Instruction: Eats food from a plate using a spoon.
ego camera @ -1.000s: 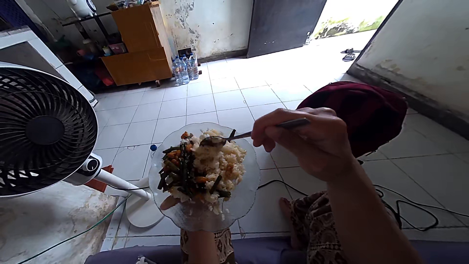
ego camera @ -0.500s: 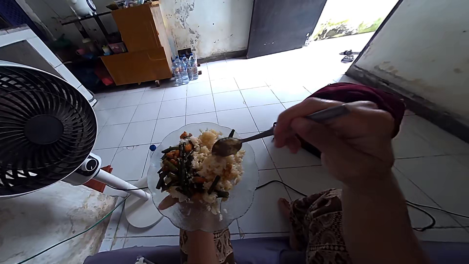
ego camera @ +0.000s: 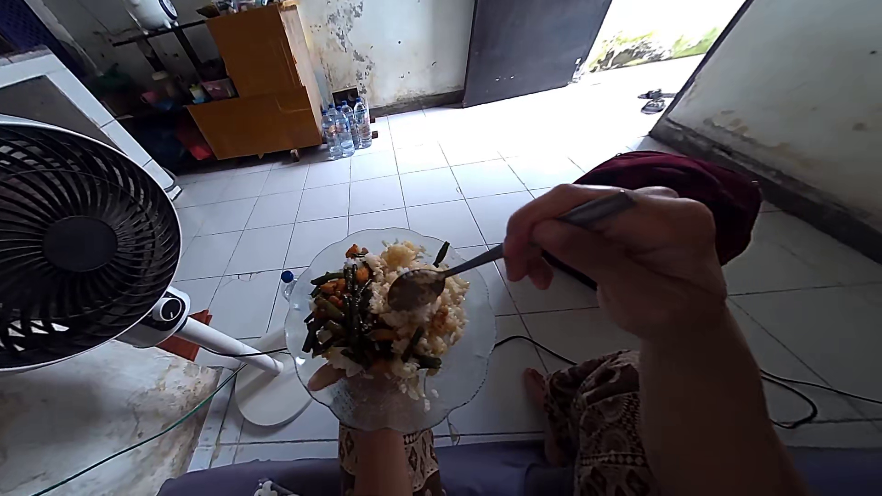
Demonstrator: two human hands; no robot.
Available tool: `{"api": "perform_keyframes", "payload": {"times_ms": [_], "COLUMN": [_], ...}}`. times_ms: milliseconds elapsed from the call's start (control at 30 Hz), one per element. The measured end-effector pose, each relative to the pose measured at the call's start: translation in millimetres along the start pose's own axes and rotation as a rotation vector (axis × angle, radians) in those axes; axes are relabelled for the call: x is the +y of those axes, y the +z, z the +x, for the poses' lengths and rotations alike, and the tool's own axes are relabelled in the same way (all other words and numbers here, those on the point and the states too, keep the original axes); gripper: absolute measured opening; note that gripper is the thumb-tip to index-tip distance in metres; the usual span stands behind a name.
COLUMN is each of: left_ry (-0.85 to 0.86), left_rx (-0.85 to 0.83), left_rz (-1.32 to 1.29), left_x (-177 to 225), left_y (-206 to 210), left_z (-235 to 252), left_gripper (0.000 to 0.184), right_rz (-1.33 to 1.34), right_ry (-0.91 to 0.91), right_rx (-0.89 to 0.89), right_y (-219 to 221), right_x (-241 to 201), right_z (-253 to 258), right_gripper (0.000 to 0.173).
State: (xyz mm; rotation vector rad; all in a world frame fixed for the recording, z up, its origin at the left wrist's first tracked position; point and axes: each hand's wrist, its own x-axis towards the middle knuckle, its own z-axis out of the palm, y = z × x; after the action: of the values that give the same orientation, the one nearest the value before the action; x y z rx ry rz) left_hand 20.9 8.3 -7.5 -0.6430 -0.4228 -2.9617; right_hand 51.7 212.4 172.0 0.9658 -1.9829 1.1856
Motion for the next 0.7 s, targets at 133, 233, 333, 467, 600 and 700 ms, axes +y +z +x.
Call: {"api": "perform_keyframes", "payload": {"times_ms": [133,233,333,467,600,700], "left_ry": [-0.03,-0.071,-0.042,-0.037,-0.028,-0.065], "left_rx": [-0.154,-0.112,-0.099,-0.117,-0.01,-0.091], "left_rz": [0.009,-0.069,-0.031,-0.013,-0.012,-0.068], "left_x": [1.8,1.2,3.0,3.8,3.2,4.9], "left_y": [1.6,0.6,6.6,5.9,3.4,1.8], "left_z": [4.8,0.6,-2.8,-3.7,-5.5,-0.8], "left_gripper": [0.041,0.036,0.033,0.034,0.034,0.038], "right_rz": [-0.128,-0.141,-0.123,-0.076,0.026,0.011], "right_ry": [0.004,-0.018,-0.031,-0.009,-0.016,-0.002], "right_rx": [0.043,0.076,0.053,-0.029,-0.054,-0.023], "right_y": [-1.3,1.8,5.9,6.2,-4.1,-10.0], "right_x": [3.7,8.2,14.9,14.4,6.1,-3.4], "right_z": [1.8,3.2,4.5,3.9,1.3,-1.0], "right_gripper": [0.022,0.022,0.023,0.021,0.022,0.023]}}
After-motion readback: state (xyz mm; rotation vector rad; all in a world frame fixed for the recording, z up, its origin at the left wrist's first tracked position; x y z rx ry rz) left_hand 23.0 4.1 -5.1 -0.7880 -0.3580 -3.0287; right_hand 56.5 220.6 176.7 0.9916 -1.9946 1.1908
